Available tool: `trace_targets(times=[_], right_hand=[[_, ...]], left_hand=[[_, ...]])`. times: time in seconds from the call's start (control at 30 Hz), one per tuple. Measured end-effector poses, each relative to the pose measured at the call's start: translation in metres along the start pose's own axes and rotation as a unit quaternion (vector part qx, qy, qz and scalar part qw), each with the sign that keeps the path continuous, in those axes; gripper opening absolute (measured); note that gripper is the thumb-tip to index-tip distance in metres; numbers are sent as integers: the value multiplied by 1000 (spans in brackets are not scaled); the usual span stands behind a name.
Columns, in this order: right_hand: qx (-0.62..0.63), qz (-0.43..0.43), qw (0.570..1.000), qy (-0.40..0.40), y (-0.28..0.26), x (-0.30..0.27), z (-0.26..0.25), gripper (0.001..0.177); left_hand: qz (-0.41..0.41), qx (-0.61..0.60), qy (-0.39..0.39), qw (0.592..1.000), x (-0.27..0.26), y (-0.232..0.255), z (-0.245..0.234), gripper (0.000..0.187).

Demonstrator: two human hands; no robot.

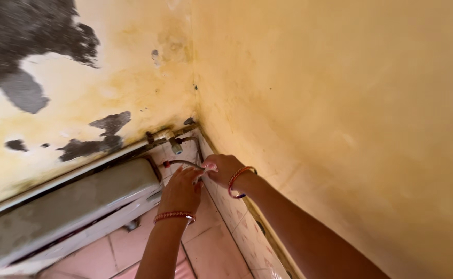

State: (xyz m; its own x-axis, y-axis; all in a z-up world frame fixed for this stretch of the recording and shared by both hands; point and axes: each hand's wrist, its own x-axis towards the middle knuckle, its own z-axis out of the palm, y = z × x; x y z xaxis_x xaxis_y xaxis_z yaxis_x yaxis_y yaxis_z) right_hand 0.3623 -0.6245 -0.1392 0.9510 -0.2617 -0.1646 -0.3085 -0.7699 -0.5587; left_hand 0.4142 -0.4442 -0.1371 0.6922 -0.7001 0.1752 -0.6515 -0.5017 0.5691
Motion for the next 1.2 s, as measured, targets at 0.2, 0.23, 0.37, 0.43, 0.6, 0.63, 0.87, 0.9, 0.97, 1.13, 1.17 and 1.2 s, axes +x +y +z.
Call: trace_targets(times=[0.2,0.23,0.37,0.43,0.6,0.63,0.87,0.9,0.97,1.13,1.17,1.2], right_hand=[[77,81,990,84,53,30,82,31],[92,97,986,103,63,37,92,31],[128,111,973,155,92,57,140,34],[133,97,970,179,107,66,161,36],[120,109,967,197,143,90,212,37],[90,110,976,166,150,91,224,39],[-32,100,994,-34,184,143,274,77],[-64,83,993,-56,188,154,280,87],[-128,51,985,-102,197,176,292,106],[-280,-61,952,-107,211,219,317,90],[-330,-80,934,-115,212,225,320,90],[-378,-98,913,-121,214,228,323,89]], left_hand=[[-42,-61,13,997,14,-53,75,28],[-48,-63,19,997,12,-59,93,29],[-78,-41,-1,996,13,-91,156,35],[-72,-32,-7,997,19,-107,180,37],[-105,-14,-24,994,37,-140,224,37],[-121,-11,-34,992,43,-146,230,37],[-125,30,-72,989,78,-176,264,49],[-132,43,-79,987,82,-179,268,50],[-147,66,-93,983,89,-186,275,54],[-154,54,-72,984,98,-200,287,58],[-146,49,-59,986,98,-203,288,59],[-153,43,-67,985,97,-206,289,59]])
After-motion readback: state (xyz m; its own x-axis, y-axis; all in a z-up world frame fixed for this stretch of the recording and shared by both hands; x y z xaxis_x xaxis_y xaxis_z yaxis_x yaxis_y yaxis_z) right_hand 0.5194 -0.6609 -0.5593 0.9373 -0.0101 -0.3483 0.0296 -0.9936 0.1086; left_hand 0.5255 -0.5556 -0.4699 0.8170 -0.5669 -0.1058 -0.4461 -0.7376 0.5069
